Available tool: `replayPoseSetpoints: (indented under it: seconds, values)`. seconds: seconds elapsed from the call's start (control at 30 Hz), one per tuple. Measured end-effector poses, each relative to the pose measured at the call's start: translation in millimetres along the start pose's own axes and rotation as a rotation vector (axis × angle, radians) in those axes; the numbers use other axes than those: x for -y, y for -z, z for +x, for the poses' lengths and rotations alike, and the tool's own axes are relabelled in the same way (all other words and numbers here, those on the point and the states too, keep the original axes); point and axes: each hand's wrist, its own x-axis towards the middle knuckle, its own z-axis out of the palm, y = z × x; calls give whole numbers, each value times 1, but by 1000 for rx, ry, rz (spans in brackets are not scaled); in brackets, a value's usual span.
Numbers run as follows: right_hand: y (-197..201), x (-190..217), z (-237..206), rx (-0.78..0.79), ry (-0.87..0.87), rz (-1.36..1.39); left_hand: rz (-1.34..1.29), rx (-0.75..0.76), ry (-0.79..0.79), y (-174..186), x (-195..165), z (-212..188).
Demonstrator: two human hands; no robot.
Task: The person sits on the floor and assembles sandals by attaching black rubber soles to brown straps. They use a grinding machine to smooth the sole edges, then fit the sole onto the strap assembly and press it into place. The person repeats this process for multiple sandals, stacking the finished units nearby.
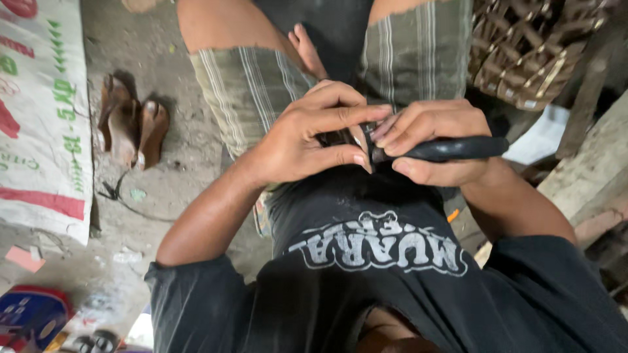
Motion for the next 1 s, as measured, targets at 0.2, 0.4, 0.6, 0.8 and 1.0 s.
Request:
replayPoseSetpoints:
  seconds: [0.2, 0.4, 0.6, 0.8, 1.0]
  values:
    - [-17, -7, -19, -38, -36, 14, 17, 6, -47, -19, 12, -17]
    - [-23, -13, -32, -33, -116, 29, -25, 32, -1, -29, 22, -35]
    - [-28, -14, -40, 21, -83, 24, -47, -9, 52, -41, 24, -40]
    - [-24, -10, -51, 119, -265, 123, -104, 73, 221, -42, 25, -44]
    - [-22, -11, -56, 151, -266, 164, 104, 46, 154, -43, 17, -43]
